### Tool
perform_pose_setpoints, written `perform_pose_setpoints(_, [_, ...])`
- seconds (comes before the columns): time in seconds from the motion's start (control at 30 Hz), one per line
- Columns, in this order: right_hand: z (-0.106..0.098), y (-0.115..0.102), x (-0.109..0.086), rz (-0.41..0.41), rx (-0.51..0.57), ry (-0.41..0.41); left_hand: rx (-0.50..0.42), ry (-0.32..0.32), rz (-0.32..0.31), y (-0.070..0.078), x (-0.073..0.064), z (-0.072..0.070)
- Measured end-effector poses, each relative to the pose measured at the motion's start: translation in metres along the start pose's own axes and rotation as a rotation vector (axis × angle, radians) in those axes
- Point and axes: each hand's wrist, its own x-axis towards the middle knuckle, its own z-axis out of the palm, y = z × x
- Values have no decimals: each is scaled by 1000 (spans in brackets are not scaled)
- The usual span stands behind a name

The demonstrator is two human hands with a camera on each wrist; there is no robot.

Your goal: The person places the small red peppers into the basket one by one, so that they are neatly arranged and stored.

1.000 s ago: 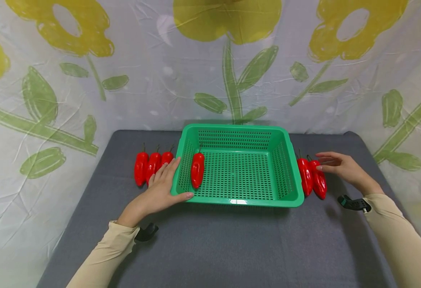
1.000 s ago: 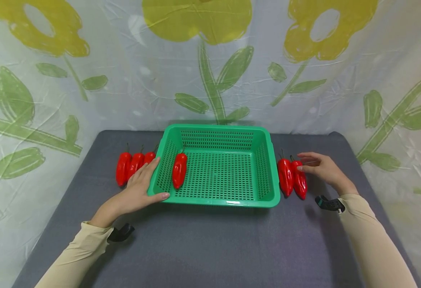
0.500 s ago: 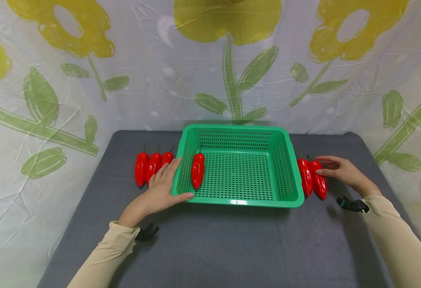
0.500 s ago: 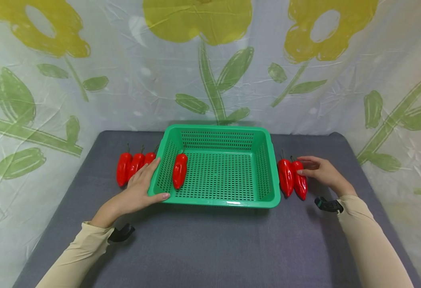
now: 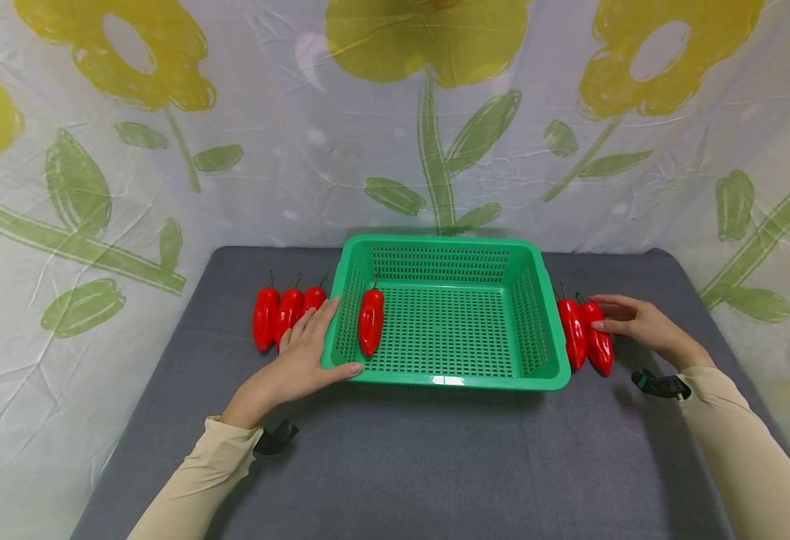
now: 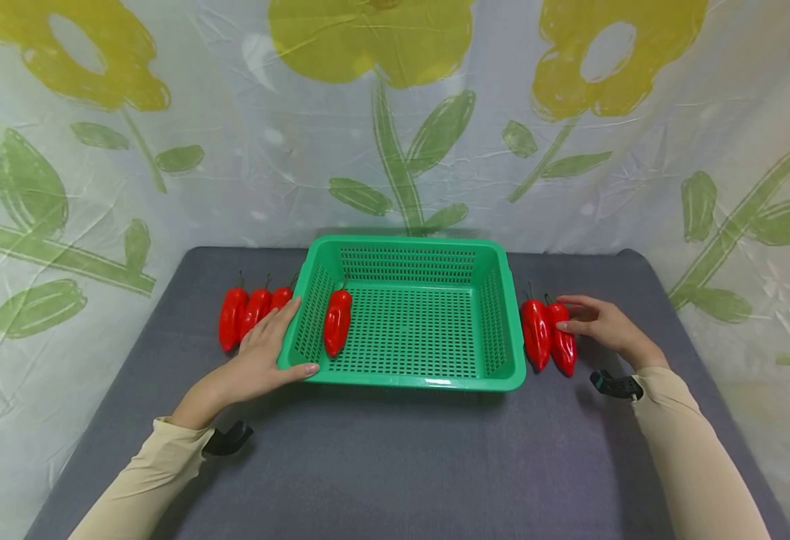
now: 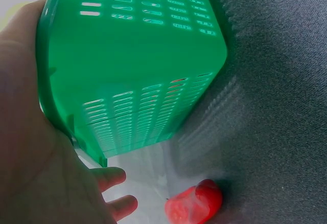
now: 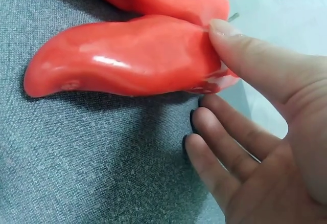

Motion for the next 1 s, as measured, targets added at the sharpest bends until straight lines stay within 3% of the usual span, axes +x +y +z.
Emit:
perform_pose_setpoints(0.77, [2,5,3,6,22,-18,4,3,3,-1,0,1])
perform_pose_setpoints(1.0, [0,5,2,-25,41,-42,2,3,2,-1,0,1])
